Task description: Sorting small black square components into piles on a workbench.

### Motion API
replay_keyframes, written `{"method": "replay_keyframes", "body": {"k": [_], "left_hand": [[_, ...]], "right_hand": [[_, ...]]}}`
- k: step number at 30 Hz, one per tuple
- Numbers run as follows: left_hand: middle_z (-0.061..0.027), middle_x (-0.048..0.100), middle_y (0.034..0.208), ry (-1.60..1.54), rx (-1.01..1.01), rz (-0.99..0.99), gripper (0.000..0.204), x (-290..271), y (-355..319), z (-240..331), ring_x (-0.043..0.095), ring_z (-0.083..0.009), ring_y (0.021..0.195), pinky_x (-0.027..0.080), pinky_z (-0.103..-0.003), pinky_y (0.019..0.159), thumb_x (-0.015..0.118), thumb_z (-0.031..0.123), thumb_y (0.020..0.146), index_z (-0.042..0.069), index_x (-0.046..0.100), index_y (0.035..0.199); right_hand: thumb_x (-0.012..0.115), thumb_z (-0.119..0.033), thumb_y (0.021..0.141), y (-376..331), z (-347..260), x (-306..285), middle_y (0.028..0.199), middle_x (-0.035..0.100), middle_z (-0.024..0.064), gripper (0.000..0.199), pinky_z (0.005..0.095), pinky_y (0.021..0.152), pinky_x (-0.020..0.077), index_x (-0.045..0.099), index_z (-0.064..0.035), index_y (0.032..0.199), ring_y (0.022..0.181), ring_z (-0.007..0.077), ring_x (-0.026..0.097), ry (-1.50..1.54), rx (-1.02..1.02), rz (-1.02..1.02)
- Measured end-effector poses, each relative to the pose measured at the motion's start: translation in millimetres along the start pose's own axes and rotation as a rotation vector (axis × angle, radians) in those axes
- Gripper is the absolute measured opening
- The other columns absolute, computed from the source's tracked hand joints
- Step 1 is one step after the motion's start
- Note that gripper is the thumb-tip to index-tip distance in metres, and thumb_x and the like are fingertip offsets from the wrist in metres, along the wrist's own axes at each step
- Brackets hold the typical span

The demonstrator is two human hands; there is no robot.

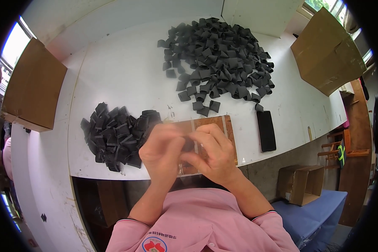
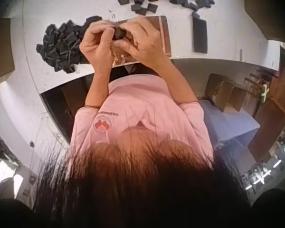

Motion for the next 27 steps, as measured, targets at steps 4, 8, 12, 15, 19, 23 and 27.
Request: {"method": "replay_keyframes", "body": {"k": [4, 8, 12, 15, 19, 23, 27], "left_hand": [[-0.0062, 0.051, 0.082, -0.625, -0.283, 0.317, 0.012, -3.5, -2.2, -2.8, 0.045, -0.0152, 0.079, 0.037, -0.026, 0.075, 0.05, 0.012, 0.087, 0.002, 0.049, 0.081], [-0.0068, 0.051, 0.083, -0.71, -0.319, 0.353, 0.01, -6.3, -5.8, -7.5, 0.045, -0.0139, 0.079, 0.038, -0.026, 0.075, 0.05, 0.011, 0.087, 0.002, 0.049, 0.081], [-0.007, 0.051, 0.083, -0.547, -0.263, 0.324, 0.009, -5.1, -13.5, -11.3, 0.045, -0.0133, 0.077, 0.038, -0.026, 0.074, 0.051, 0.009, 0.086, 0.002, 0.049, 0.081], [-0.0087, 0.053, 0.088, -0.439, -0.189, 0.269, 0.009, -9.5, -13.4, -14.1, 0.047, -0.0136, 0.08, 0.039, -0.025, 0.075, 0.052, 0.009, 0.085, 0.0, 0.051, 0.085], [-0.011, 0.056, 0.094, -0.197, -0.103, 0.108, 0.022, -9.3, -2.7, -7.2, 0.05, -0.0157, 0.083, 0.04, -0.026, 0.074, 0.059, 0.006, 0.08, -0.004, 0.054, 0.098], [-0.0094, 0.058, 0.081, 0.03, 0.015, -0.002, 0.014, -11.4, 7.9, 0.0, 0.05, -0.0148, 0.078, 0.04, -0.023, 0.066, 0.067, 0.002, 0.071, -0.002, 0.061, 0.083], [-0.0076, 0.058, 0.075, 0.189, 0.119, 0.01, 0.013, -10.9, 13.8, 11.0, 0.051, -0.0147, 0.071, 0.039, -0.022, 0.061, 0.068, 0.003, 0.07, -0.001, 0.062, 0.081]], "right_hand": [[0.067, -0.013, 0.067, 5.4, -7.0, 1.5, 0.075, 0.051, 0.0066, 0.023, 0.0269, 0.049, 0.043, 0.056, -0.0017, 0.084, 0.064, 0.0201, 0.052, -0.152, -0.097, 0.092], [0.065, 0.001, 0.061, 8.3, -11.8, 1.2, 0.07, 0.051, 0.0071, 0.018, 0.0296, 0.047, 0.039, 0.059, 0.0006, 0.078, 0.059, 0.0211, 0.048, -0.24, -0.137, 0.08], [0.063, 0.003, 0.059, 1.0, 0.7, 1.6, 0.07, 0.05, 0.0072, 0.018, 0.0304, 0.046, 0.0371, 0.058, 0.0019, 0.076, 0.057, 0.0226, 0.045, -0.229, -0.196, 0.029], [0.062, -0.001, 0.059, 0.7, 1.1, 2.8, 0.07, 0.048, 0.0052, 0.019, 0.0285, 0.048, 0.0406, 0.056, -0.0006, 0.076, 0.061, 0.0196, 0.048, -0.279, -0.213, -0.015], [0.063, -0.003, 0.062, 4.3, 0.7, -0.3, 0.071, 0.05, 0.0059, 0.018, 0.0293, 0.048, 0.0414, 0.056, -0.0008, 0.078, 0.061, 0.0202, 0.049, -0.28, -0.168, -0.077], [0.066, -0.006, 0.065, 10.4, -5.6, -4.7, 0.074, 0.053, 0.0066, 0.018, 0.0293, 0.051, 0.0445, 0.057, -0.0009, 0.079, 0.066, 0.0212, 0.053, -0.245, -0.07, -0.044], [0.067, -0.005, 0.065, 13.8, -1.7, -5.2, 0.074, 0.054, 0.0064, 0.018, 0.0285, 0.053, 0.0454, 0.057, -0.0009, 0.08, 0.069, 0.0211, 0.055, -0.168, -0.083, -0.048]]}}
Point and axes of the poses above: each hand's wrist, its own y-axis towards the middle knuckle, its own x-axis out of the palm, z = x × y, the point moved 4 cm from there along y, towards the middle knuckle
